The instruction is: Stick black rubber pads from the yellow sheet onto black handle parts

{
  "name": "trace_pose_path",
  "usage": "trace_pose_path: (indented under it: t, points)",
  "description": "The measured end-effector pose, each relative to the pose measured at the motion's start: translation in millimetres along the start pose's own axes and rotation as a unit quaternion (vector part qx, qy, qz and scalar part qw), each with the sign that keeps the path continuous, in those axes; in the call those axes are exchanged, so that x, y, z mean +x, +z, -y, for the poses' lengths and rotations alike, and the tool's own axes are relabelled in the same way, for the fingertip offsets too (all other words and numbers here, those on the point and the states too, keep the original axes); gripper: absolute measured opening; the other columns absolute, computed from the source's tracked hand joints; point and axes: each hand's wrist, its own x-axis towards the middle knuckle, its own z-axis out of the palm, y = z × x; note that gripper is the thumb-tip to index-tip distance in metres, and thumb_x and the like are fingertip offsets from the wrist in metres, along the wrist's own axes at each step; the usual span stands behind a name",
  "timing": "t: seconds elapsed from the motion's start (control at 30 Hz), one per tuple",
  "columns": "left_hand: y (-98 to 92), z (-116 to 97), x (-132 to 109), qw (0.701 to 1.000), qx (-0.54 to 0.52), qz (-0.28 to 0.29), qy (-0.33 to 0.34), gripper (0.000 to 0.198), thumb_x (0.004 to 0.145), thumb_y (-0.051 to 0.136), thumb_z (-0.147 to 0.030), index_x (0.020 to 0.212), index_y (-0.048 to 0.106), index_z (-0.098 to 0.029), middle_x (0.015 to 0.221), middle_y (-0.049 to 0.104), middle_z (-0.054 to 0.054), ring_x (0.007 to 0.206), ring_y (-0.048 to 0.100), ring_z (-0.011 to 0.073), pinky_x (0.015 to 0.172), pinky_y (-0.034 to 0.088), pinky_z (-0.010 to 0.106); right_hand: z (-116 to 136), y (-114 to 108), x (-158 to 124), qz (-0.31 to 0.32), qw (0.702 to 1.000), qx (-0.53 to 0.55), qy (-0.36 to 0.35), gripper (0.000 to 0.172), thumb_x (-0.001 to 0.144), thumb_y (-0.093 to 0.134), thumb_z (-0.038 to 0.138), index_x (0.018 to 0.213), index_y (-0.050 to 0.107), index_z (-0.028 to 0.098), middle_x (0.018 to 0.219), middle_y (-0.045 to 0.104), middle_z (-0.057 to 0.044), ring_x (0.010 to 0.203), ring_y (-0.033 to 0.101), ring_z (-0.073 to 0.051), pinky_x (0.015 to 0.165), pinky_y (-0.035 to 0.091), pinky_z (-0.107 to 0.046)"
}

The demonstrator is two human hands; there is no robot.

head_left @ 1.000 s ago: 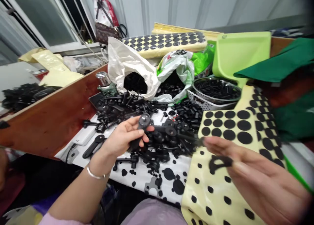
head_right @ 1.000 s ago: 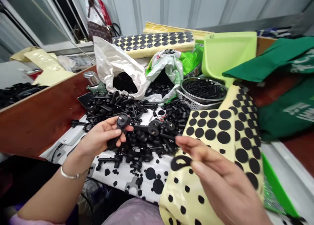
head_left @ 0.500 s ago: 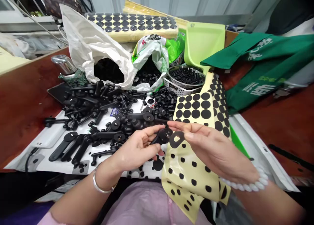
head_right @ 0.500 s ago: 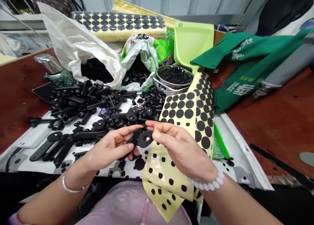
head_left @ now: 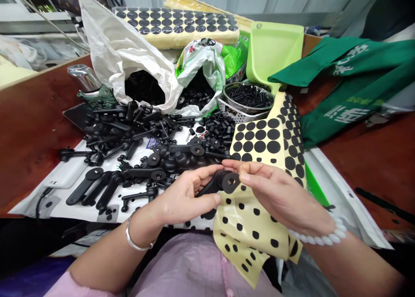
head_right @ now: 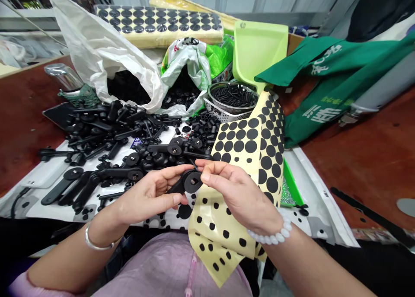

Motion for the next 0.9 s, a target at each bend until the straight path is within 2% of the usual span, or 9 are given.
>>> trace_pose_path:
  t: [0.23, 0.47, 0.73, 0.9]
  points:
    - [-0.3, 5, 1, 1.000, 0.000, 0.003, -0.001, 0.056, 0.081, 0.060, -0.013, 0.135, 0.045, -0.020, 0.120, 0.061, 0.011, 0.089, 0.063, 0.0162, 0.078, 0.048, 0.027, -4, 0, 0, -0.001, 1.000, -0.021, -0.013, 0.019, 0.084, 0.067, 0.033, 0.071, 0.061, 0.020, 0.111, 0.062, -0.008, 0.128, 0.036, -0.027, 0.109, 0.022, -0.045]
    - [0.0, 6, 1, 1.000, 0.007, -0.010, -0.002, 0.054, 0.081, 0.060, -0.012, 0.133, 0.047, -0.019, 0.117, 0.063, 0.010, 0.083, 0.063, 0.0144, 0.076, 0.048, 0.027, -6, 2, 2, 0.005, 1.000, -0.027, -0.015, 0.020, 0.084, 0.066, 0.032, 0.071, 0.060, 0.020, 0.115, 0.060, -0.007, 0.129, 0.035, -0.026, 0.108, 0.023, -0.043]
    - [1.4, 8, 3, 1.000, 0.015, -0.023, -0.001, 0.052, 0.082, 0.059, -0.014, 0.132, 0.048, -0.019, 0.112, 0.063, 0.009, 0.080, 0.062, 0.0138, 0.073, 0.048, 0.026, -11, 1, 5, -0.004, 0.998, -0.053, -0.031, 0.021, 0.086, 0.064, 0.032, 0.069, 0.057, 0.021, 0.103, 0.063, -0.006, 0.129, 0.034, -0.025, 0.106, 0.025, -0.040]
    - [4.2, 7, 5, 0.999, 0.002, -0.040, -0.006, 0.049, 0.082, 0.058, -0.014, 0.130, 0.049, -0.016, 0.092, 0.067, 0.006, 0.075, 0.060, 0.0135, 0.067, 0.048, 0.024, -11, 3, 6, -0.013, 0.997, -0.066, -0.032, 0.020, 0.084, 0.065, 0.032, 0.069, 0.058, 0.021, 0.106, 0.062, -0.007, 0.129, 0.033, -0.025, 0.106, 0.025, -0.040]
